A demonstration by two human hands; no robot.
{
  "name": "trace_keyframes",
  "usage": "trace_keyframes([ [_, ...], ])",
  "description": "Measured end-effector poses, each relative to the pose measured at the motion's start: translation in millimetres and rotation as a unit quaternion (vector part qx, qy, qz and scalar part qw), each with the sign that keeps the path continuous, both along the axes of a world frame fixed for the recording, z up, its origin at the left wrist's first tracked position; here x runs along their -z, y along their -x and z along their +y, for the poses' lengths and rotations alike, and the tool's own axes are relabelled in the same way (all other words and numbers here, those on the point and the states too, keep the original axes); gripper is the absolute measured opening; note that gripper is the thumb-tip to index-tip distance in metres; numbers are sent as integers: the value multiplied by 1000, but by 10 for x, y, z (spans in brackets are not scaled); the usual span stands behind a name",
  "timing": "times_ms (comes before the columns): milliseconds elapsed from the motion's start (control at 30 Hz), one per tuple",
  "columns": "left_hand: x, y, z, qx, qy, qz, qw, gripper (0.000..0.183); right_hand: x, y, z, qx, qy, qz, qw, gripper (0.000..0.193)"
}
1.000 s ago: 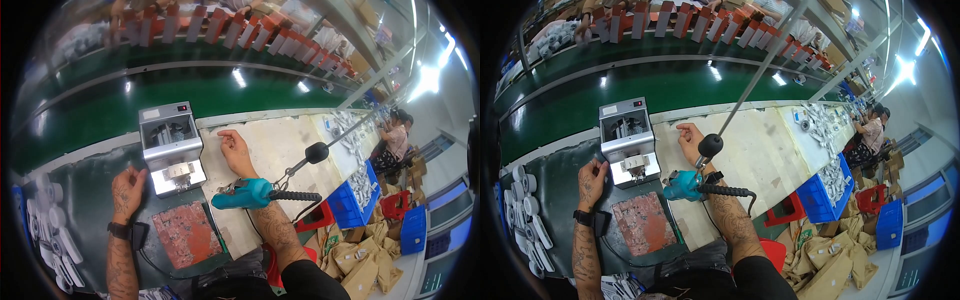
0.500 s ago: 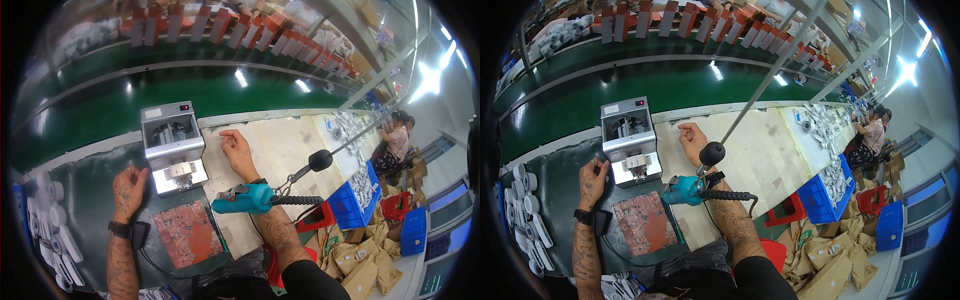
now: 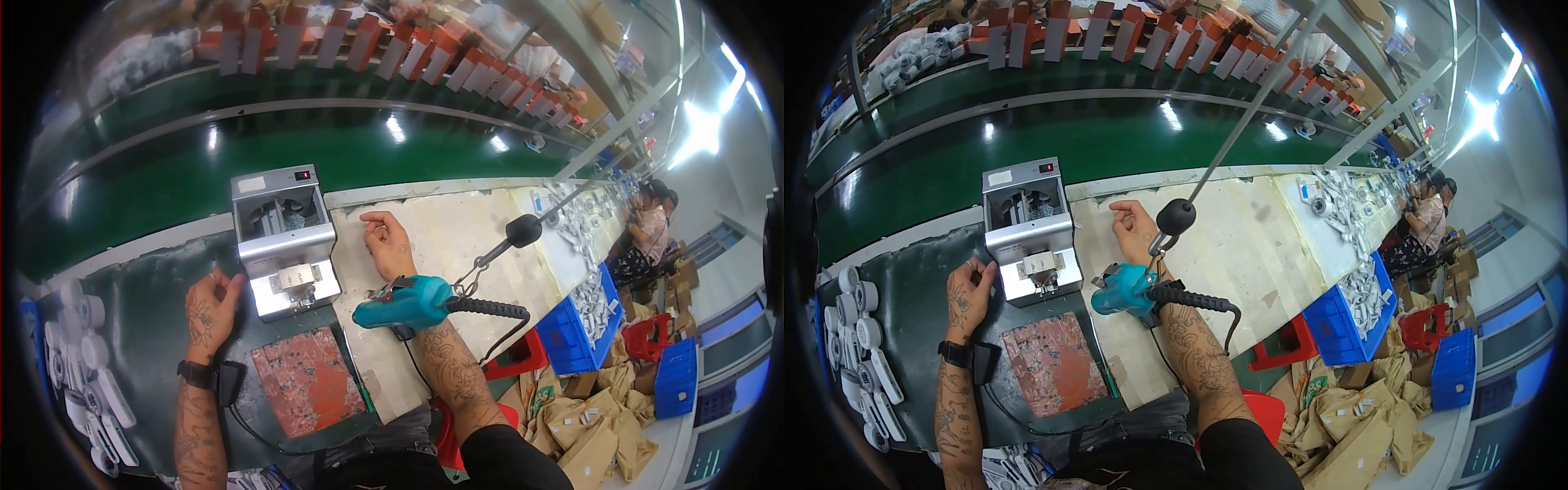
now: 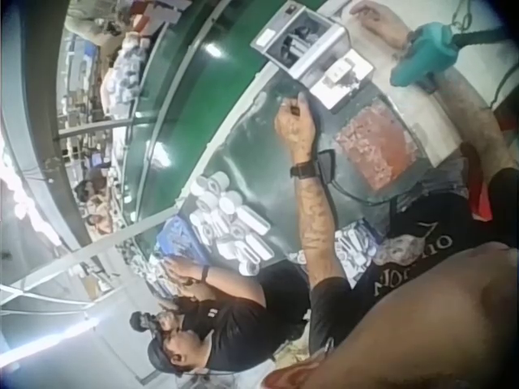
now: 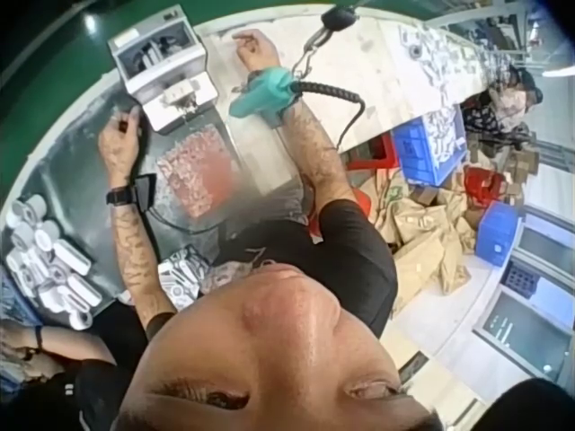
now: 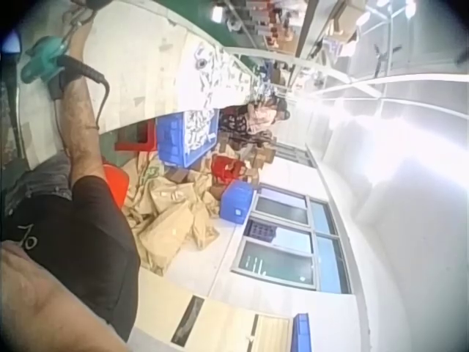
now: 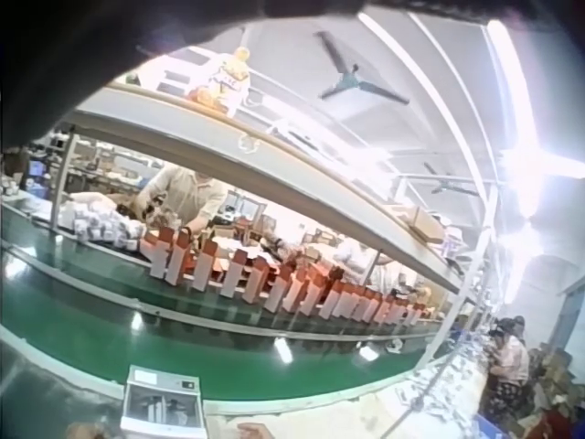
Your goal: The person picks up a handheld fan, places it into a screw-feeding machine, and drives a screw into the handle using a power screwdriver. They then set the fan aside and pick up a small white label to apply to the machine.
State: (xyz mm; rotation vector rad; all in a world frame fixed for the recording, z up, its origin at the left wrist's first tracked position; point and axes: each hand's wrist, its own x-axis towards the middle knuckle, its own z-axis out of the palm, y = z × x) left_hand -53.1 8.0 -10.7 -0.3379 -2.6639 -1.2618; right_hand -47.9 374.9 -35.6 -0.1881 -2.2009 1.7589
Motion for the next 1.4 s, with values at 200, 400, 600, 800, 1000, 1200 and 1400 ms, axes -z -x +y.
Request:
trace_keyframes([
  [200,-35,-19,9,-4,2,0,1000,37,25,-1,-5,10,-2,12,1000,36],
  [400,-25,-20,24,0,-2,-5,1000,37,15,-21,13,5,4,13,1000,36],
  [600,-31,-4,31,4,-3,5,1000,36,6,-19,40,-4,-4,10,1000,36],
  [800,-11,-16,-9,24,-44,1,999,33,43,-10,40,-27,-52,66,996,25],
  [1000,-160,-72,41,3,-6,-35,999,33,47,-66,80,-13,-11,12,1000,25],
  [1200,-199,-69,-11,2,10,-61,998,35,-18,-39,35,-19,6,0,1000,28],
  [1400,-168,-43,31,13,-4,-29,999,37,5,-37,90,-12,3,0,1000,31],
])
